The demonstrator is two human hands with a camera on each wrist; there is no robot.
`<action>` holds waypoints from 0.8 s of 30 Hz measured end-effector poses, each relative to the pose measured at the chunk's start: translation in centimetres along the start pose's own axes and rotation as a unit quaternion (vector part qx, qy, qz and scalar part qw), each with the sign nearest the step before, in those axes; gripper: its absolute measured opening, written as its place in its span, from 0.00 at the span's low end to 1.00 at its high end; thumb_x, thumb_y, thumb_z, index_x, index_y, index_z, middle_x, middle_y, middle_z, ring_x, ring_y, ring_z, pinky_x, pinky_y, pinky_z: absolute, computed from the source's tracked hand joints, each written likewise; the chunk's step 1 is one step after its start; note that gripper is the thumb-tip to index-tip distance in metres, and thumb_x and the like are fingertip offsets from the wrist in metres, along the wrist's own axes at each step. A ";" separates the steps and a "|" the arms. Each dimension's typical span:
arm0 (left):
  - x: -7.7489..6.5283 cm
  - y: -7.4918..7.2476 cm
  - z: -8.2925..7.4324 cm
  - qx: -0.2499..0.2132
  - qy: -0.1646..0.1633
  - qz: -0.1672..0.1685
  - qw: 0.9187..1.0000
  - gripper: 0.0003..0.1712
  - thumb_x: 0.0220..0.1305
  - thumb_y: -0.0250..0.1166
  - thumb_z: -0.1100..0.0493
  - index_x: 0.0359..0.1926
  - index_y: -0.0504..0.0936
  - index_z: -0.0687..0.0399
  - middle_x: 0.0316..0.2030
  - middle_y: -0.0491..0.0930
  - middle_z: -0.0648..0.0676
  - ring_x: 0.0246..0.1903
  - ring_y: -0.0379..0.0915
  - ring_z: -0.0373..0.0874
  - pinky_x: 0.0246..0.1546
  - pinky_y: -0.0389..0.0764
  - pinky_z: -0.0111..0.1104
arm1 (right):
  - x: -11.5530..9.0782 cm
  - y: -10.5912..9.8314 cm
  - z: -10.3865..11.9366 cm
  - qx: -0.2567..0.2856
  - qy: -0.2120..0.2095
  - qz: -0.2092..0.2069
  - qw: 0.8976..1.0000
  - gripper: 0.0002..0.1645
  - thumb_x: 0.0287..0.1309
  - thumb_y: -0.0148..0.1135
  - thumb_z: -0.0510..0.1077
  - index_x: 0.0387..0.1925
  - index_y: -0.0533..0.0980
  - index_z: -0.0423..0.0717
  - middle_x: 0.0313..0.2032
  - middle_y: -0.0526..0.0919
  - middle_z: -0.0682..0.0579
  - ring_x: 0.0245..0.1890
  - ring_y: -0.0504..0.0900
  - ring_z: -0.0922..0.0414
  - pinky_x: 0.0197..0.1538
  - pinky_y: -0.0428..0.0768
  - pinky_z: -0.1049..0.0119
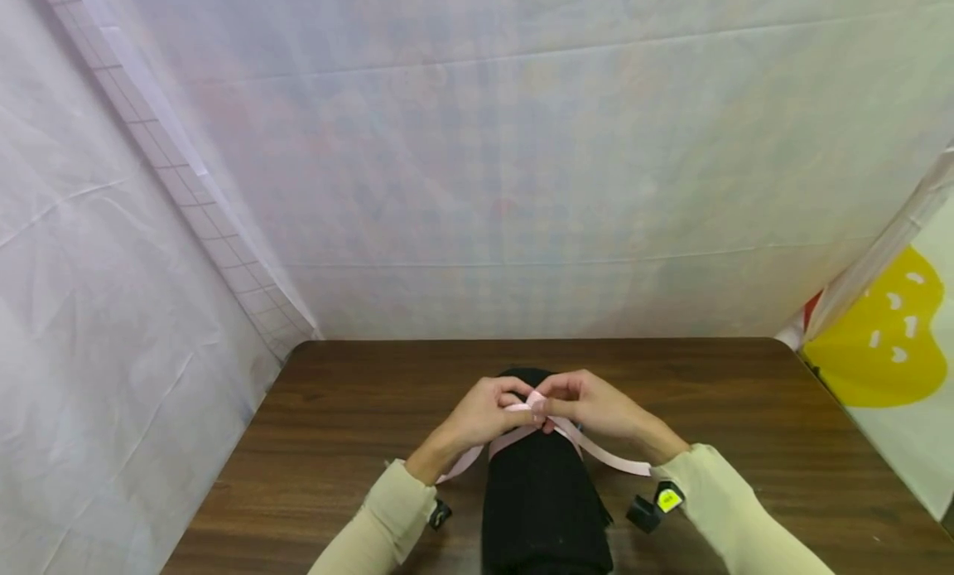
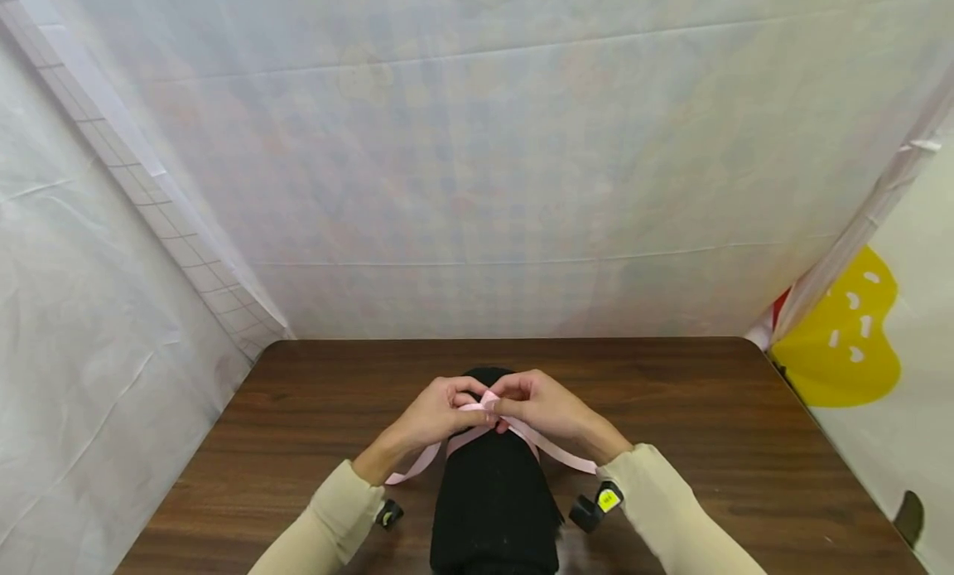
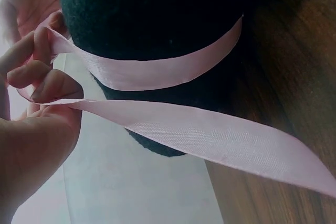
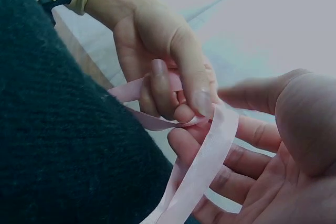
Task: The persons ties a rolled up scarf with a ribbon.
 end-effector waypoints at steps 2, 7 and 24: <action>0.1 0.0 0.0 0.005 -0.002 -0.008 1.000 0.13 0.59 0.73 0.54 0.44 0.84 0.51 0.30 0.88 0.48 0.32 0.82 0.37 0.36 0.79 0.29 | -0.1 0.1 -0.1 0.016 -0.002 0.001 1.000 0.11 0.66 0.62 0.41 0.44 0.80 0.37 0.36 0.85 0.43 0.36 0.84 0.52 0.44 0.82 0.62; 0.2 0.1 0.1 -0.005 -0.007 -0.025 1.000 0.10 0.61 0.71 0.56 0.42 0.84 0.52 0.26 0.87 0.49 0.28 0.79 0.37 0.33 0.76 0.27 | -0.1 0.4 -0.3 0.033 -0.011 -0.010 0.999 0.14 0.59 0.67 0.36 0.45 0.78 0.32 0.39 0.84 0.40 0.38 0.85 0.56 0.43 0.83 0.64; -0.1 0.5 0.2 -0.036 0.014 -0.052 0.998 0.10 0.68 0.64 0.55 0.40 0.83 0.59 0.32 0.86 0.53 0.28 0.76 0.37 0.29 0.74 0.26 | -0.4 0.9 -0.7 -0.050 0.020 -0.121 0.991 0.09 0.51 0.71 0.34 0.34 0.80 0.37 0.31 0.84 0.49 0.30 0.80 0.60 0.35 0.78 0.70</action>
Point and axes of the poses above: each hand's wrist, its own x-axis towards the middle knuckle, its own y-axis out of the palm, z = x × y, the point moved 4 cm from there along x, towards the middle knuckle
